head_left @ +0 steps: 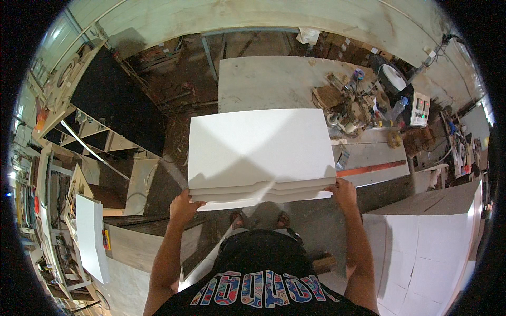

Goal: The person sands the edges of stacked white panels using a sanding block. The person repeatedly lifts and repositions the stack to access different edges, then continues sanding the edges with consistent strokes.

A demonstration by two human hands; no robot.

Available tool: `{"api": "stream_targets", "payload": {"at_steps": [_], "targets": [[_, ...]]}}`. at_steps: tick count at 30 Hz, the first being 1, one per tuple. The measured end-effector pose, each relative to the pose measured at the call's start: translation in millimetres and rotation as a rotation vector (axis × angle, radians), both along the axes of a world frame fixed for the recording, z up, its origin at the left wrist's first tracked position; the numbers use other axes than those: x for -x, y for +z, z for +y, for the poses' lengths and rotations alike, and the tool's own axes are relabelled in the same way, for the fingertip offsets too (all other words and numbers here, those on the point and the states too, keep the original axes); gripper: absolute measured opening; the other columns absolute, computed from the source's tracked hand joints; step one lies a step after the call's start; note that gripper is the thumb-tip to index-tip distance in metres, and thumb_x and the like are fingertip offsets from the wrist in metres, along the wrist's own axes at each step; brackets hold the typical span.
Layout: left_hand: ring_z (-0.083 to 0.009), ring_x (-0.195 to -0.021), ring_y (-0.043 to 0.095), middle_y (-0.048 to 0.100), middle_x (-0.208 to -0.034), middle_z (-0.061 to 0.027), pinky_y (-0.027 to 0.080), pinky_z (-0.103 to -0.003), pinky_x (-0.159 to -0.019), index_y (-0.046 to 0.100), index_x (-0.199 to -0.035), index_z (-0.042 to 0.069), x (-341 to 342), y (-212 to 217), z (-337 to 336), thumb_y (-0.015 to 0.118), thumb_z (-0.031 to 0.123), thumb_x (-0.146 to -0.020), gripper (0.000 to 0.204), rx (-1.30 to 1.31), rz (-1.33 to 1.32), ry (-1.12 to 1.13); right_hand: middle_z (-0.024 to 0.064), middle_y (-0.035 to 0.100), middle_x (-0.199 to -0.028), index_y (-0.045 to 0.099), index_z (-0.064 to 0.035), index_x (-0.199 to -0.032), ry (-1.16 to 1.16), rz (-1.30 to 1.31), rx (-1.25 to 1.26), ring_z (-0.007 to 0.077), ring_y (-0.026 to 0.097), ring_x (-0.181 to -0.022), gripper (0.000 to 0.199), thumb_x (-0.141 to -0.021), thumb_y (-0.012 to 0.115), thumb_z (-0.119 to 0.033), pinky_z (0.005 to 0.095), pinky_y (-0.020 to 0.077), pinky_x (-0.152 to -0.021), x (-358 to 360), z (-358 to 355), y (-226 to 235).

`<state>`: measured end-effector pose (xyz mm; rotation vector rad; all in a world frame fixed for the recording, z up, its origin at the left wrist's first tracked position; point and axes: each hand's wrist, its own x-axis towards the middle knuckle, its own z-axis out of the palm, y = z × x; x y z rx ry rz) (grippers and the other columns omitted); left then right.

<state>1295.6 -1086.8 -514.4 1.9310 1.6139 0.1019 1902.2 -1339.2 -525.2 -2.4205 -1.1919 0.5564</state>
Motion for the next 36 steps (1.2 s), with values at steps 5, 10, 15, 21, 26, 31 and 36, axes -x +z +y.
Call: {"api": "stream_targets", "payload": {"at_steps": [5,10,15,21,26,31,36], "targets": [[-0.0439,-0.121,0.085,0.088,-0.128,-0.0225,0.065,-0.057,-0.103,0.078,-0.141,0.004,-1,-2,1,0.105,0.047,-0.087,0.073,-0.023,-0.012,0.019,0.0212,0.088,-0.103,0.086,-0.0033,-0.120,0.028,-0.045,-0.008,0.0418,0.085,-0.094,0.041,-0.094,0.094,-0.035,0.0535,0.0653,-0.088,-2,6,1],[-0.0441,-0.119,0.085,0.088,-0.128,-0.0226,0.066,-0.057,-0.102,0.079,-0.140,0.005,-4,-3,-1,0.105,0.047,-0.088,0.072,-0.007,-0.032,0.060,0.0209,0.087,-0.101,0.086,-0.0031,-0.122,0.000,-0.130,0.010,0.0390,0.086,-0.092,0.044,-0.093,0.094,-0.035,0.0516,0.0659,-0.085,-2,6,-12],[-0.0448,-0.119,0.085,0.087,-0.130,-0.0245,0.066,-0.057,-0.103,0.076,-0.144,0.003,-12,11,-3,0.105,0.047,-0.087,0.077,0.024,0.076,0.065,0.0204,0.089,-0.110,0.086,-0.0064,-0.130,-0.058,-0.073,-0.006,0.0386,0.088,-0.103,0.047,-0.096,0.096,-0.038,0.0519,0.0676,-0.091,-3,3,-19],[-0.0448,-0.127,0.083,0.086,-0.134,-0.0241,0.066,-0.058,-0.105,0.061,-0.160,0.004,-9,7,-19,0.104,0.049,-0.088,0.095,-0.073,0.073,-0.038,0.0239,0.086,-0.134,0.073,-0.0039,-0.152,-0.004,-0.042,0.046,0.0440,0.082,-0.128,0.071,-0.095,0.099,-0.037,0.0541,0.0642,-0.108,7,-9,-20],[-0.0442,-0.133,0.081,0.082,-0.143,-0.0257,0.064,-0.061,-0.107,0.057,-0.164,0.006,-7,-4,-7,0.105,0.048,-0.087,0.100,-0.014,0.120,-0.022,0.0269,0.082,-0.144,0.064,0.0000,-0.158,-0.033,0.061,0.087,0.0461,0.077,-0.139,0.087,-0.089,0.105,-0.034,0.0556,0.0604,-0.117,3,-6,-25],[-0.0467,-0.131,0.081,0.083,-0.141,-0.0259,0.064,-0.060,-0.110,0.058,-0.162,0.003,-1,-6,-5,0.110,0.049,-0.079,0.107,0.020,0.102,-0.086,0.0290,0.081,-0.143,0.059,-0.0019,-0.162,0.036,0.039,0.140,0.0483,0.076,-0.140,0.099,-0.082,0.110,-0.032,0.0579,0.0604,-0.116,0,-8,-24],[-0.0472,-0.132,0.080,0.082,-0.142,-0.0266,0.064,-0.059,-0.113,0.061,-0.158,0.000,0,-12,-7,0.115,0.048,-0.071,0.113,0.043,0.085,-0.091,0.0294,0.081,-0.141,0.060,-0.0018,-0.159,0.013,-0.010,0.135,0.0505,0.077,-0.136,0.103,-0.078,0.111,-0.039,0.0584,0.0614,-0.114,9,-14,-22]]}}
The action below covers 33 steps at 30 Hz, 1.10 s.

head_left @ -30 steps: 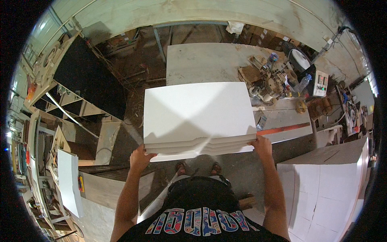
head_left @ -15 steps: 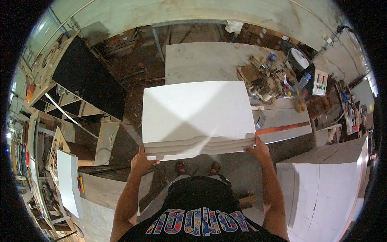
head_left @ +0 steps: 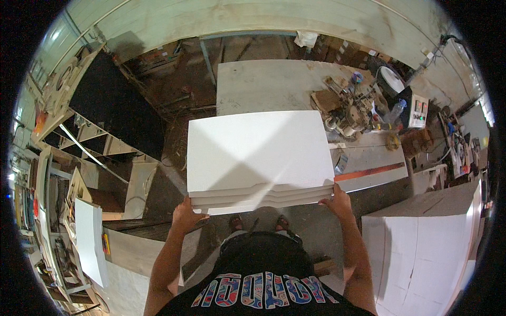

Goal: The person sands the edges of stacked white panels using a sanding block. The person repeatedly lifts and repositions the stack to access different edges, then continues sanding the edges with consistent strokes.

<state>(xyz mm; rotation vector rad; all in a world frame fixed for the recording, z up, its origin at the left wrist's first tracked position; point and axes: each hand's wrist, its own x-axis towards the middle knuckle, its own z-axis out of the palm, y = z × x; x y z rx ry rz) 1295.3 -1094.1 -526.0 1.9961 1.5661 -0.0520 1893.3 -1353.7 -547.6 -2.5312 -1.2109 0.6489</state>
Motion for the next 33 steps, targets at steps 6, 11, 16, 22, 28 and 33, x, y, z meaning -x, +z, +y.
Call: {"api": "stream_targets", "payload": {"at_steps": [6,11,16,22,28,33], "targets": [[-0.0483,-0.129,0.081,0.083,-0.137,-0.0281,0.064,-0.059,-0.113,0.065,-0.153,-0.002,2,-1,4,0.113,0.048,-0.073,0.106,0.043,-0.142,0.038,0.0258,0.086,-0.129,0.060,-0.0038,-0.160,0.020,-0.025,-0.004,0.0493,0.082,-0.125,0.104,-0.080,0.107,-0.051,0.0597,0.0639,-0.109,0,5,-2],[-0.0472,-0.131,0.081,0.084,-0.137,-0.0286,0.065,-0.058,-0.111,0.067,-0.150,-0.003,-3,-10,16,0.110,0.049,-0.078,0.099,0.007,-0.063,0.042,0.0282,0.085,-0.129,0.069,0.0022,-0.150,-0.056,-0.005,-0.070,0.0465,0.082,-0.125,0.090,-0.081,0.109,-0.040,0.0544,0.0644,-0.110,1,14,-5],[-0.0508,-0.132,0.080,0.082,-0.136,-0.0325,0.064,-0.058,-0.112,0.056,-0.159,-0.002,-3,-13,19,0.111,0.049,-0.077,0.111,0.021,-0.007,0.012,0.0271,0.085,-0.128,0.062,0.0023,-0.155,0.006,-0.037,-0.093,0.0483,0.082,-0.122,0.093,-0.085,0.108,-0.039,0.0557,0.0637,-0.110,3,6,-16],[-0.0543,-0.139,0.074,0.076,-0.148,-0.0351,0.062,-0.060,-0.116,0.043,-0.171,-0.003,-1,-13,1,0.113,0.052,-0.073,0.132,-0.011,0.037,-0.045,0.0290,0.081,-0.136,0.059,0.0011,-0.156,-0.029,-0.078,-0.095,0.0490,0.078,-0.130,0.093,-0.084,0.108,-0.033,0.0586,0.0613,-0.113,3,5,-34],[-0.0543,-0.144,0.071,0.073,-0.153,-0.0358,0.059,-0.061,-0.120,0.036,-0.174,-0.008,5,-31,7,0.114,0.054,-0.070,0.144,0.080,-0.004,-0.008,0.0270,0.081,-0.138,0.062,0.0009,-0.155,-0.044,0.081,-0.146,0.0486,0.077,-0.133,0.092,-0.083,0.109,-0.029,0.0565,0.0615,-0.114,-2,13,-23],[-0.0551,-0.141,0.073,0.073,-0.150,-0.0396,0.061,-0.060,-0.117,0.033,-0.171,-0.013,11,-46,2,0.113,0.054,-0.075,0.142,-0.011,-0.128,-0.072,0.0254,0.082,-0.139,0.067,0.0000,-0.152,-0.028,0.065,-0.161,0.0476,0.079,-0.131,0.086,-0.083,0.109,-0.030,0.0560,0.0625,-0.113,4,16,-10]]}}
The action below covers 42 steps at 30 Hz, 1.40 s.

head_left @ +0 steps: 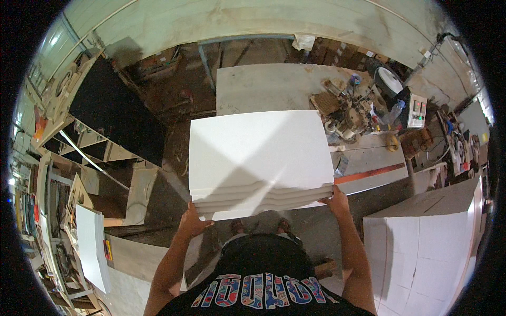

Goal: The person sands the edges of stacked white panels using a sanding block. The person repeatedly lifts and repositions the stack to access different edges, then continues sanding the edges with consistent strokes.

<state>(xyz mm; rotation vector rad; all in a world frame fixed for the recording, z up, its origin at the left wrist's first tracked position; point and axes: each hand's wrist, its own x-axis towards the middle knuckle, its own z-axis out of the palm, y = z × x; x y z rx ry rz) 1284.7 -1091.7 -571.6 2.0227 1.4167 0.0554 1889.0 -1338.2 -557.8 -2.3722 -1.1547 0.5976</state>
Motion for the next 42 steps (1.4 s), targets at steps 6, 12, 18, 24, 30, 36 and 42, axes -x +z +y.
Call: {"api": "stream_targets", "payload": {"at_steps": [6,12,18,24,30,36,42], "targets": [[-0.0571,-0.132,0.077,0.075,-0.140,-0.0407,0.064,-0.060,-0.111,0.035,-0.166,-0.014,4,1,6,0.110,0.057,-0.079,0.135,0.028,0.078,-0.054,0.0255,0.081,-0.145,0.067,0.0013,-0.154,-0.052,0.053,0.117,0.0447,0.077,-0.137,0.089,-0.083,0.108,-0.033,0.0552,0.0597,-0.119,-9,-2,-7],[-0.0563,-0.131,0.078,0.076,-0.140,-0.0404,0.065,-0.061,-0.110,0.037,-0.167,-0.011,20,-13,8,0.110,0.060,-0.077,0.137,-0.019,0.004,-0.147,0.0282,0.068,-0.163,0.051,-0.0011,-0.169,0.021,-0.055,0.031,0.0457,0.066,-0.153,0.113,-0.080,0.110,-0.038,0.0564,0.0565,-0.124,-6,-13,-33],[-0.0553,-0.133,0.077,0.077,-0.143,-0.0370,0.064,-0.062,-0.113,0.043,-0.168,-0.007,25,-18,22,0.112,0.057,-0.074,0.133,0.039,0.081,-0.142,0.0264,0.063,-0.168,0.045,-0.0029,-0.175,0.030,-0.093,0.053,0.0444,0.059,-0.160,0.121,-0.078,0.112,-0.032,0.0552,0.0529,-0.130,-2,-28,-35],[-0.0528,-0.133,0.077,0.079,-0.144,-0.0316,0.064,-0.060,-0.114,0.053,-0.164,-0.003,21,-14,27,0.114,0.051,-0.071,0.124,0.059,0.085,-0.167,0.0214,0.055,-0.180,0.039,-0.0074,-0.183,0.081,-0.244,-0.085,0.0428,0.056,-0.164,0.132,-0.076,0.112,-0.029,0.0542,0.0513,-0.134,-1,-41,-65],[-0.0476,-0.135,0.078,0.079,-0.146,-0.0284,0.064,-0.057,-0.116,0.057,-0.162,-0.003,19,-13,34,0.115,0.048,-0.071,0.120,0.030,0.112,-0.251,0.0195,0.061,-0.177,0.052,-0.0107,-0.178,0.023,-0.221,-0.039,0.0418,0.061,-0.162,0.122,-0.074,0.113,-0.029,0.0561,0.0509,-0.133,-6,-51,-68],[-0.0464,-0.138,0.078,0.079,-0.149,-0.0292,0.064,-0.056,-0.118,0.056,-0.166,-0.001,22,-20,48,0.115,0.048,-0.070,0.123,0.172,0.049,-0.214,0.0163,0.074,-0.164,0.062,-0.0120,-0.172,0.071,-0.372,0.076,0.0344,0.072,-0.150,0.119,-0.069,0.115,-0.036,0.0568,0.0511,-0.131,-12,-39,-54],[-0.0468,-0.141,0.076,0.079,-0.148,-0.0306,0.062,-0.056,-0.121,0.055,-0.167,-0.005,26,-24,72,0.115,0.052,-0.070,0.127,0.188,0.017,-0.249,0.0106,0.081,-0.155,0.063,-0.0151,-0.171,0.048,-0.380,0.100,0.0319,0.077,-0.141,0.117,-0.068,0.115,-0.039,0.0575,0.0513,-0.130,-11,-31,-51]]}}
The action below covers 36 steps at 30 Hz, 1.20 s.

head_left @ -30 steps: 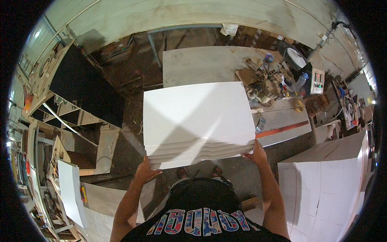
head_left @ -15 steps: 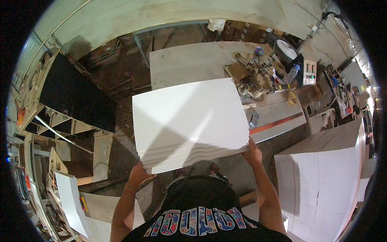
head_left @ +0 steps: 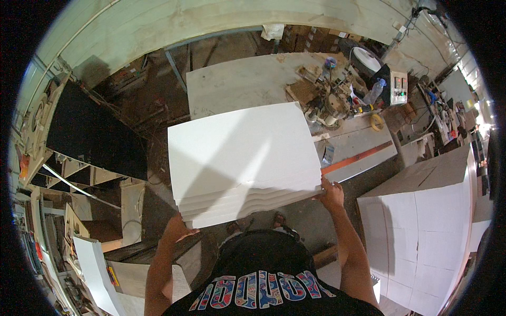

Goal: The person sands the edges of stacked white panels using a sanding block. The person repeatedly lifts and repositions the stack to access different edges, then continues sanding the edges with consistent strokes.

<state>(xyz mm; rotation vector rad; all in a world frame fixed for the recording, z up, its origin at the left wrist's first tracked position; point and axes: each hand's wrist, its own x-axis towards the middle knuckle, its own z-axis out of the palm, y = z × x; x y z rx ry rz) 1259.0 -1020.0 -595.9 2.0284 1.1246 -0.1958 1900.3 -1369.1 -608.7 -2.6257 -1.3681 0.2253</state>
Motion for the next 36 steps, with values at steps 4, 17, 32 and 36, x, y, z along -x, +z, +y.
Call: {"api": "stream_targets", "payload": {"at_steps": [4,17,32,36], "targets": [[-0.0484,-0.144,0.074,0.076,-0.153,-0.0317,0.060,-0.058,-0.123,0.053,-0.169,-0.005,3,-1,10,0.115,0.054,-0.070,0.131,0.012,0.025,0.008,0.0104,0.083,-0.148,0.065,-0.0156,-0.167,-0.015,-0.031,0.069,0.0331,0.080,-0.136,0.112,-0.069,0.114,-0.039,0.0577,0.0519,-0.130,0,4,4],[-0.0451,-0.148,0.071,0.072,-0.160,-0.0294,0.059,-0.055,-0.123,0.055,-0.169,-0.003,5,-5,11,0.115,0.054,-0.070,0.129,0.041,-0.040,0.015,0.0121,0.080,-0.155,0.069,-0.0198,-0.162,-0.071,0.049,0.071,0.0381,0.078,-0.138,0.100,-0.073,0.112,-0.036,0.0584,0.0589,-0.122,-7,5,-3],[-0.0396,-0.135,0.077,0.076,-0.153,-0.0255,0.064,-0.053,-0.116,0.055,-0.168,0.001,-26,35,-40,0.115,0.036,-0.074,0.117,0.208,-0.227,0.267,0.0180,0.085,-0.142,0.071,-0.0213,-0.165,-0.063,0.358,0.012,0.0416,0.080,-0.135,0.090,-0.084,0.105,-0.044,0.0555,0.0618,-0.114,-24,8,11],[-0.0415,-0.141,0.074,0.073,-0.157,-0.0269,0.062,-0.054,-0.119,0.053,-0.170,0.000,-16,0,-32,0.115,0.037,-0.074,0.120,0.084,-0.235,0.148,0.0198,0.085,-0.143,0.069,-0.0189,-0.167,-0.060,0.305,0.046,0.0426,0.080,-0.134,0.094,-0.085,0.106,-0.047,0.0543,0.0616,-0.115,-22,12,15]]}}
